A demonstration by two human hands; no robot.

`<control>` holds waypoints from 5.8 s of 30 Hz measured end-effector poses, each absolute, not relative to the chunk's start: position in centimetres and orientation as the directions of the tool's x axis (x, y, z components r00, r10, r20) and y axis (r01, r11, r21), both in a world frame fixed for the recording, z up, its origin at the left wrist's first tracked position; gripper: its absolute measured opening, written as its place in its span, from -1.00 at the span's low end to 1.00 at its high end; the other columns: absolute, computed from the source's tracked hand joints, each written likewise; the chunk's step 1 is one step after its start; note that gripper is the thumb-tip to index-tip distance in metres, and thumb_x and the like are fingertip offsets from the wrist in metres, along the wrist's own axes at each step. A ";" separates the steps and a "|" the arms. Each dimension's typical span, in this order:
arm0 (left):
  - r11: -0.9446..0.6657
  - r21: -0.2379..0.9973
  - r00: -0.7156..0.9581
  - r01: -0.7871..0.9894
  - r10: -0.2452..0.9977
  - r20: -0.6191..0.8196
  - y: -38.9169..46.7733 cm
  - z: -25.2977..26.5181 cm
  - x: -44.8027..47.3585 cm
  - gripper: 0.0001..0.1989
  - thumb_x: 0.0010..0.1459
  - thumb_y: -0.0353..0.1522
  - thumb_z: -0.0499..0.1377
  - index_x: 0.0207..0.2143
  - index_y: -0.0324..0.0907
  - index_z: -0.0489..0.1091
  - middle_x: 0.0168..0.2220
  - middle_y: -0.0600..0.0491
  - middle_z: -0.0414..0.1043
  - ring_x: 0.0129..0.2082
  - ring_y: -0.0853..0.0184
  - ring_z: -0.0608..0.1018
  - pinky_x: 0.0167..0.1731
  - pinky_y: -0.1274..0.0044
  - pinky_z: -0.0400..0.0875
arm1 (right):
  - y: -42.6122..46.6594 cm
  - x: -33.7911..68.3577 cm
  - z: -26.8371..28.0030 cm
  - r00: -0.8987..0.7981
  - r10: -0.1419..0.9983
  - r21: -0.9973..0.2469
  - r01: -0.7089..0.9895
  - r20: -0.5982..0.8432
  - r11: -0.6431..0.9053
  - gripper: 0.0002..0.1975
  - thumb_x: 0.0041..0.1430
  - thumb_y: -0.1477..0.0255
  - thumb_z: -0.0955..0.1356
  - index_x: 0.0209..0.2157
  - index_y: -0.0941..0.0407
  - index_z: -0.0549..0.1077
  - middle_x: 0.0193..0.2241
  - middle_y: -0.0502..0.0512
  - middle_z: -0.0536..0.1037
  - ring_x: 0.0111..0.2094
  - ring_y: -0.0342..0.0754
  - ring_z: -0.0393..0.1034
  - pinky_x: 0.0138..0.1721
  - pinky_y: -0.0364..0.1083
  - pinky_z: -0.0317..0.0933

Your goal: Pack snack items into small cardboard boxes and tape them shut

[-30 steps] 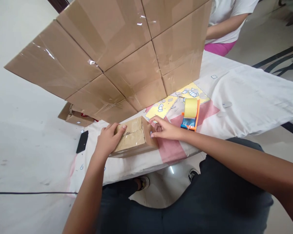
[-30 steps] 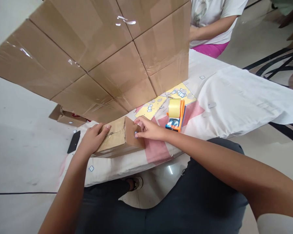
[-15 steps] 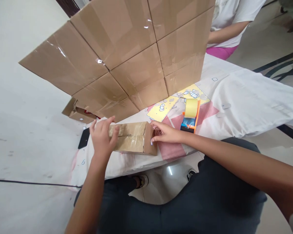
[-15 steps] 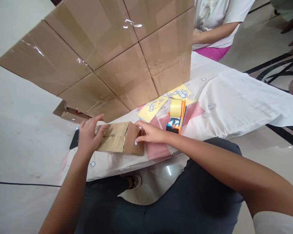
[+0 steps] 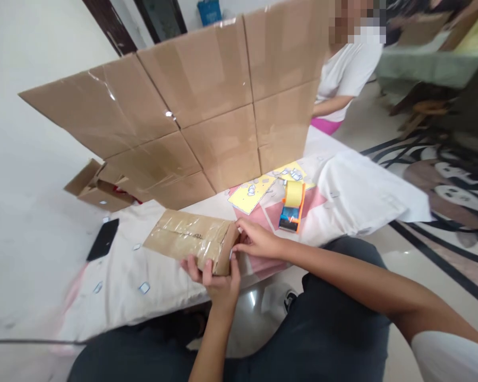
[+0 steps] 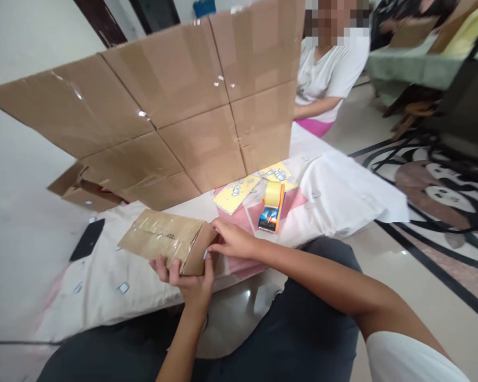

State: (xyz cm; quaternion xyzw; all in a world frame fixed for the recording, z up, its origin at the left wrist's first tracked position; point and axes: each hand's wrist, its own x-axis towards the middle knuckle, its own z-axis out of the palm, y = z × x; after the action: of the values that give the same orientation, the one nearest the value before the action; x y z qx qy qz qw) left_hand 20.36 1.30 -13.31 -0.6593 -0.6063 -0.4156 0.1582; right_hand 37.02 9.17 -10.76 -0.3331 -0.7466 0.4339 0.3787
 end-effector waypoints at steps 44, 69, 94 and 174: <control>-0.807 0.545 0.434 0.227 0.585 0.685 16.7 -11.6 61.8 -0.54 0.24 -0.49 0.16 0.15 -0.12 0.11 0.39 -0.21 -0.06 0.51 0.10 -0.23 0.40 0.13 0.11 | 5.3 68.2 -14.2 0.795 0.571 -0.961 0.273 0.204 -0.037 -0.06 0.09 0.08 0.39 0.40 0.09 -0.01 0.31 0.44 0.14 -0.10 0.09 0.49 -0.18 0.08 0.49; -0.384 0.461 0.127 0.800 0.859 0.495 15.1 -2.5 12.1 -0.76 0.27 -0.28 0.09 -0.34 -0.07 0.55 -0.41 0.10 0.62 -0.39 0.36 0.61 -0.29 0.55 0.40 | 10.9 50.2 -5.9 0.326 0.639 -0.594 0.761 0.697 0.260 -0.80 0.24 0.22 0.31 -0.40 0.01 0.38 -0.44 0.13 0.45 -0.44 0.07 0.32 -0.36 0.07 0.24; 0.252 0.583 -0.579 0.772 0.656 0.483 33.2 -6.2 -17.7 -0.51 0.21 -0.25 0.22 0.15 -0.22 0.32 0.45 -0.34 -0.30 0.34 -0.18 0.23 0.25 0.14 0.23 | 36.3 -7.4 -6.4 -0.546 0.810 -0.684 0.509 0.213 0.523 -0.51 0.22 0.57 0.25 0.20 0.27 0.36 0.34 0.35 0.20 0.34 0.10 0.14 0.35 0.06 0.05; -0.846 0.361 0.577 0.392 0.532 0.620 6.9 -6.5 -5.1 -0.65 0.34 -0.33 0.05 0.13 -0.02 0.42 0.14 0.03 0.52 0.22 0.11 0.39 0.17 0.21 0.20 | 5.1 30.9 3.8 -0.117 0.955 -0.490 0.837 0.272 0.242 -0.67 0.33 0.14 0.31 -0.05 0.03 0.53 -0.06 0.17 0.61 -0.10 0.11 0.53 -0.10 0.07 0.41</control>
State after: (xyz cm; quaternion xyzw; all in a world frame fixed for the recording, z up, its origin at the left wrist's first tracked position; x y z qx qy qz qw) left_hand -5.14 6.92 -6.51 -0.8830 -0.2616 -0.3786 -0.0925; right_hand 30.92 5.05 3.80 -0.6059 -0.7395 0.1082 0.2727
